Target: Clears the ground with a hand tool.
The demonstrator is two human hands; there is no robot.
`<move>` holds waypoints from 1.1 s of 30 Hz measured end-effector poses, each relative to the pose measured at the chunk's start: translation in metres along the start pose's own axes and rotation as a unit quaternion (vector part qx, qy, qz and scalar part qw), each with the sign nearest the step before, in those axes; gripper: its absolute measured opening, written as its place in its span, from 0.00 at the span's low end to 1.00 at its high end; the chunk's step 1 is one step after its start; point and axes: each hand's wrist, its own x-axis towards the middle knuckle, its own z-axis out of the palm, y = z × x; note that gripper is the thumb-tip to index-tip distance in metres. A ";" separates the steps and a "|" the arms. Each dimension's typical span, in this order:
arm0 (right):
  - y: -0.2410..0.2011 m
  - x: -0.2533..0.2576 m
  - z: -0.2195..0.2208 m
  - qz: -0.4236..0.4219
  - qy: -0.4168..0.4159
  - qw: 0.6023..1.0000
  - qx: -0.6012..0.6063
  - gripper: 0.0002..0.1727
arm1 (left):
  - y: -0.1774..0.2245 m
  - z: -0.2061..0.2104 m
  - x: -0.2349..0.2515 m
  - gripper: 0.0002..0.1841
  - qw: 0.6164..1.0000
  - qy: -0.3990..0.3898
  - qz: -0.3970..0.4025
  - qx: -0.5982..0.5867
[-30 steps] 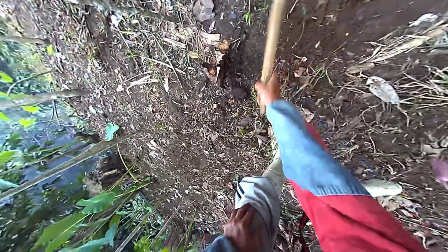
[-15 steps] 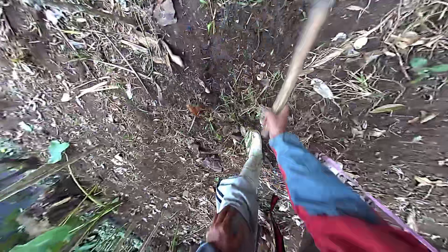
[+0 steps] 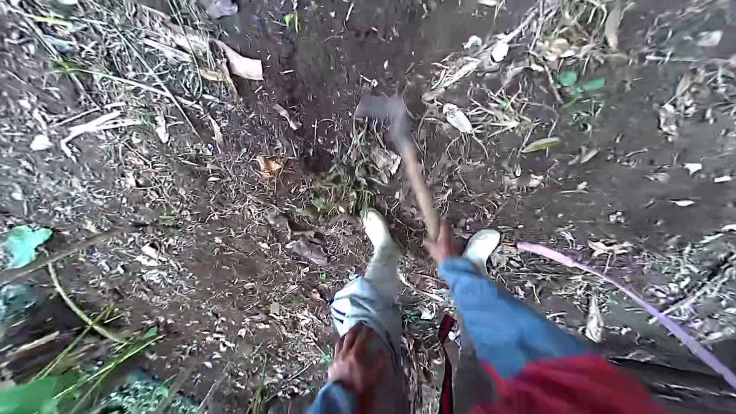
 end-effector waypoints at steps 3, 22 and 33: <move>-0.084 0.050 -0.028 -0.036 0.116 0.927 0.356 0.40 | 0.014 -0.004 0.012 0.33 1.000 0.003 0.008 0.027; -0.096 0.092 0.004 -0.024 0.082 0.857 0.507 0.39 | -0.006 0.017 0.032 0.31 0.996 -0.033 -0.039 0.076; 0.098 -0.048 0.075 0.033 -0.087 0.995 -0.026 0.43 | 0.038 -0.005 0.024 0.32 0.989 -0.124 -0.075 0.038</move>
